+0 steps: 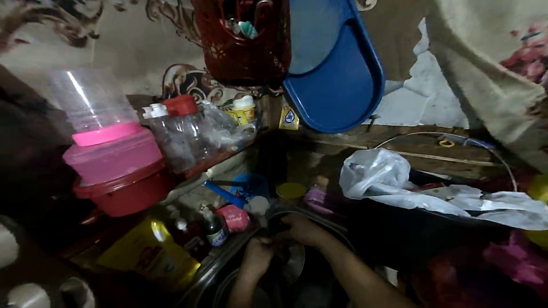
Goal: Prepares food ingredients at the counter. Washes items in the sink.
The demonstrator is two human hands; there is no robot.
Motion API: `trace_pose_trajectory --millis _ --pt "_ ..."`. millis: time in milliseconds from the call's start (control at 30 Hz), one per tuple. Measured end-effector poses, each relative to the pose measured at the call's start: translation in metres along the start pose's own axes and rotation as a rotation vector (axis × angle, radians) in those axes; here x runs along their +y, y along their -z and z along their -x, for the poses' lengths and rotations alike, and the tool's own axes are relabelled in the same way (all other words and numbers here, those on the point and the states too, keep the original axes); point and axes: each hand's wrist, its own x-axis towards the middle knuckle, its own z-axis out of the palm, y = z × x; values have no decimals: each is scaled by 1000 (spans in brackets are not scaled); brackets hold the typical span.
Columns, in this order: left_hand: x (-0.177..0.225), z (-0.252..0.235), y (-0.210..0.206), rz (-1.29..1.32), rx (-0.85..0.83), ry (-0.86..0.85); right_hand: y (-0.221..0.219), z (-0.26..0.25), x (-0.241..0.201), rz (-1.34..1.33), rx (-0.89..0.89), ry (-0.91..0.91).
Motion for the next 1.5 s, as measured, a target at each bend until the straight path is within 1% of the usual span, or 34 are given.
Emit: trace_pose_trajectory --millis 67,167,333,500,667,733,867,967,1033,1100,1167,1200,1267,1333,1400,1500 --pt "5 -2 4 -30 -19 11 2 0 -1 -56 44 -32" --pt "3 -4 7 -44 -37 16 8 -3 3 -169 118 -53" --pt "-6 -5 3 134 1 -126 13 -9 6 -265 162 -33" --pt "-8 -8 6 145 39 -177 16 -13 5 -247 117 -51" --pt "-19 -10 6 79 72 -249 13 -18 5 -217 75 -30" --pt "-19 -6 7 39 72 -226 12 -20 5 -193 63 -31" --pt "-22 -6 9 27 75 -257 9 -22 6 -197 25 -41" --pt "-23 -9 10 -13 127 -248 9 -24 4 -198 3 -46" --pt "-23 -11 10 -98 188 -220 7 -21 3 -219 16 -36" --pt "-16 -11 7 -222 226 -156 5 -17 4 -288 45 -5" --pt "-5 -7 7 -304 195 -77 -1 -14 5 -384 94 -14" --pt "-4 -5 7 -298 174 -64 -4 -12 5 -409 117 -34" --pt "-15 -7 6 -144 181 -94 -11 -9 10 -451 162 -65" --pt "-29 -10 7 132 277 -90 -19 -8 21 -485 200 -74" --pt "-35 -6 10 399 403 62 -26 -5 29 -529 233 -90" --pt "-44 -1 10 785 474 387 -39 0 39 -578 274 -145"
